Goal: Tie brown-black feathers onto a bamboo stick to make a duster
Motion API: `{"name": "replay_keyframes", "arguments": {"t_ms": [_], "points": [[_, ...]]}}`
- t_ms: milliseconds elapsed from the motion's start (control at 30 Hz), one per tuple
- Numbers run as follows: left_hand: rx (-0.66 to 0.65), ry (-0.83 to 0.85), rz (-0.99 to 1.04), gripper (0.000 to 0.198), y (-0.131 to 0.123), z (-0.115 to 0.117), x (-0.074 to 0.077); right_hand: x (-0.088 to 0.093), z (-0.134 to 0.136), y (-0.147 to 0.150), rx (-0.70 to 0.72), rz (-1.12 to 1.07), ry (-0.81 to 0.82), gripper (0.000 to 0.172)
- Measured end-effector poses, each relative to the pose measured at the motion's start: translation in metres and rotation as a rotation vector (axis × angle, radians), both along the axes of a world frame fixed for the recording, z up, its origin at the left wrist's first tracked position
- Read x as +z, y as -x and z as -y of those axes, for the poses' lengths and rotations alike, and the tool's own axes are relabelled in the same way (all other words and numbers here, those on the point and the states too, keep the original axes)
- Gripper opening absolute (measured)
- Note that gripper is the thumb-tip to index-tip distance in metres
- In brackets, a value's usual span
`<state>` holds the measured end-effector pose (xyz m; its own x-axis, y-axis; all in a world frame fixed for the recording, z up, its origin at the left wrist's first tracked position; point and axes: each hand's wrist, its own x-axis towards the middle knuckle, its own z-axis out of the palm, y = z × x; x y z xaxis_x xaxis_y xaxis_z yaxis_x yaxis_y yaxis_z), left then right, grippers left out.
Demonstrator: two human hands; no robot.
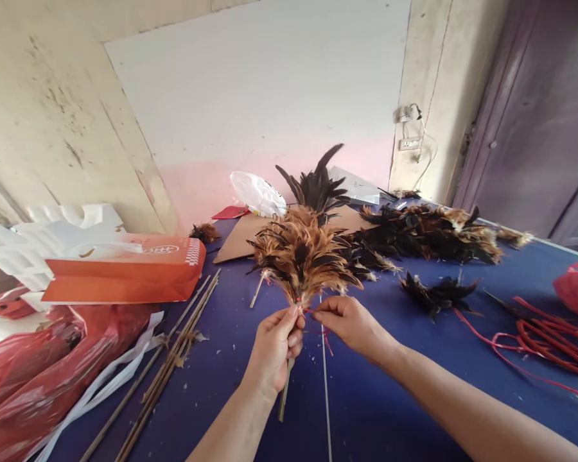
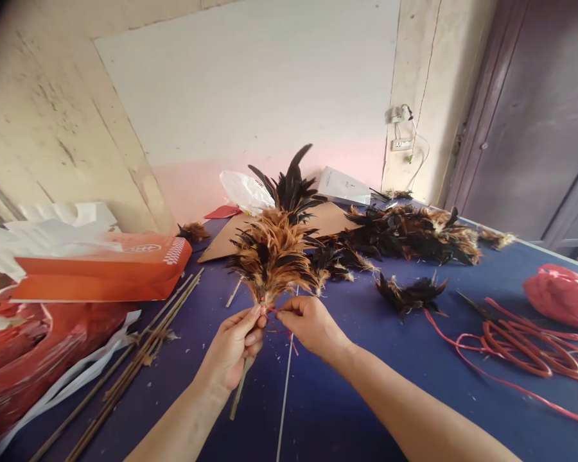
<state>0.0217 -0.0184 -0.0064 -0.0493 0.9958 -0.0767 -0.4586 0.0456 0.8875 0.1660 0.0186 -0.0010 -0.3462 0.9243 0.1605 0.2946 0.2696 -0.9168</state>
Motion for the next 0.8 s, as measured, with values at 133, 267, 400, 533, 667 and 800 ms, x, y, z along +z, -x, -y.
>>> {"name": "replay_keyframes", "arguments": {"t_ms": [133,267,400,533,667,800], "points": [[0.041,-0.002,-0.015,0.030,-0.003,0.000,0.001,0.004,0.005,0.002,0.010,-0.020,-0.014,0.021],[0.096,-0.027,-0.042,0.031,-0.005,0.002,0.000,0.005,0.011,0.005,0.026,-0.071,-0.051,0.020],[0.099,-0.005,-0.077,0.034,-0.004,0.001,-0.003,0.001,0.009,-0.001,0.054,-0.082,0.043,0.021],[0.101,0.011,-0.068,0.032,0.005,-0.007,-0.007,0.000,-0.003,-0.016,0.113,0.026,0.228,0.024],[0.130,-0.003,0.006,0.026,0.016,-0.015,-0.008,0.005,-0.015,-0.036,0.171,0.202,0.199,0.025],[0.187,0.011,0.062,0.020,0.025,-0.018,-0.004,0.017,-0.028,-0.065,0.309,0.435,0.142,0.020]]}}
